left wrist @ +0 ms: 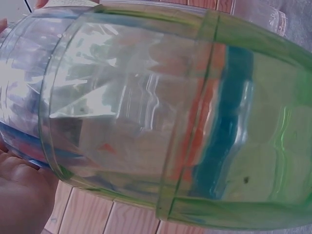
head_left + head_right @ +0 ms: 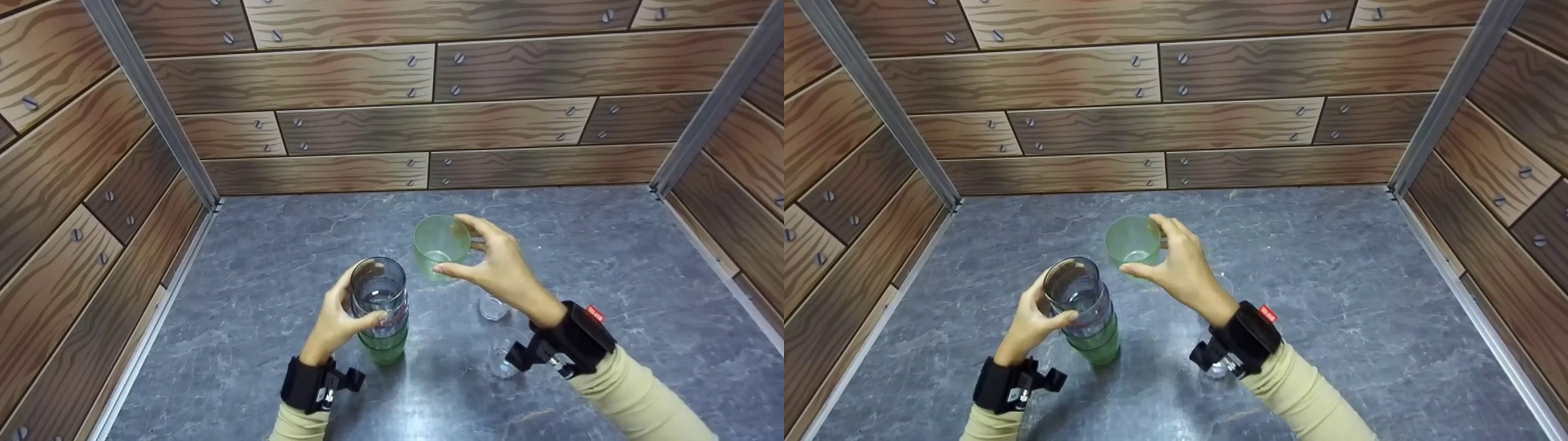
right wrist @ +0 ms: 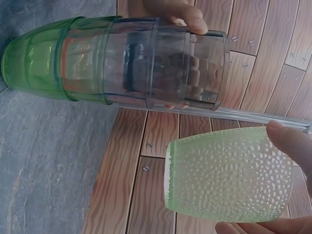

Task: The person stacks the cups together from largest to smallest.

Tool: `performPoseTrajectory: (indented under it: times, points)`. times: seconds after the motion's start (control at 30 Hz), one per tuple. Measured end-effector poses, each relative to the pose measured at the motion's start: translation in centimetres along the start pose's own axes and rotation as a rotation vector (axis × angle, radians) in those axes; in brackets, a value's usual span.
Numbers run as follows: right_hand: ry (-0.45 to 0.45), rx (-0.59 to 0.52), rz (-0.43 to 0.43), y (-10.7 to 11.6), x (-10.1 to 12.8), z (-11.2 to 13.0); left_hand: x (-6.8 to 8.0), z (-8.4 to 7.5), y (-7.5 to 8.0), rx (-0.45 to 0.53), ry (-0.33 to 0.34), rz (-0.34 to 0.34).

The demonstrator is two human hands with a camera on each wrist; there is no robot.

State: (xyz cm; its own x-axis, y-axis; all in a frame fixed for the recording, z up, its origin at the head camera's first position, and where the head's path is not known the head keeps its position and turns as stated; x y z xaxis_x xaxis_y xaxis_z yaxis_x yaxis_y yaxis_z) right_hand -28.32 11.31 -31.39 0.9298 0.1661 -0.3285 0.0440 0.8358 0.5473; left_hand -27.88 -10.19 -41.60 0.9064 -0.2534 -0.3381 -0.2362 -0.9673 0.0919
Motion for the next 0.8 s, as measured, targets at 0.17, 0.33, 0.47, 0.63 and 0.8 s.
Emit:
performPoseTrajectory:
  times: [0.17,0.33,0.47,0.63,0.8]
  points:
    - [0.01,-0.015,-0.006,-0.1,0.0,0.5,0.1,0.0,0.1,0.001,0.002,0.0]
    - [0.008,-0.03,-0.011,-0.2,0.1,0.7,0.3,0.0,0.2,-0.011,0.014,-0.008]
    - [0.01,-0.038,-0.017,-0.2,0.2,1.0,0.3,0.1,0.2,0.003,0.032,-0.013]
    - [0.017,-0.059,-0.03,-0.2,0.4,1.3,0.3,0.1,0.1,0.001,0.039,-0.014]
    - [0.041,-0.074,-0.053,0.0,0.4,1.9,0.3,0.0,0.1,-0.014,0.016,-0.011]
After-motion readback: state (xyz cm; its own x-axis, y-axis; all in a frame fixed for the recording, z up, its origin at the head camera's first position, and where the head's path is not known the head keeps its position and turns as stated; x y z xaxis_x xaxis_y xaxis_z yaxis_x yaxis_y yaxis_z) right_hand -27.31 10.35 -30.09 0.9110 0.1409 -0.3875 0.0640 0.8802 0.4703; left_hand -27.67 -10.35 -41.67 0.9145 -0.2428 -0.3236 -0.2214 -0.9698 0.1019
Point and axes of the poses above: each hand's wrist, its own x-axis away from the middle knuckle, its own y-axis out of the back of the hand, z = x × y, the point moved 9 cm from there along -x, towards the middle knuckle, and after that the axes turned 1 degree about -x, right-handed, at the moved point
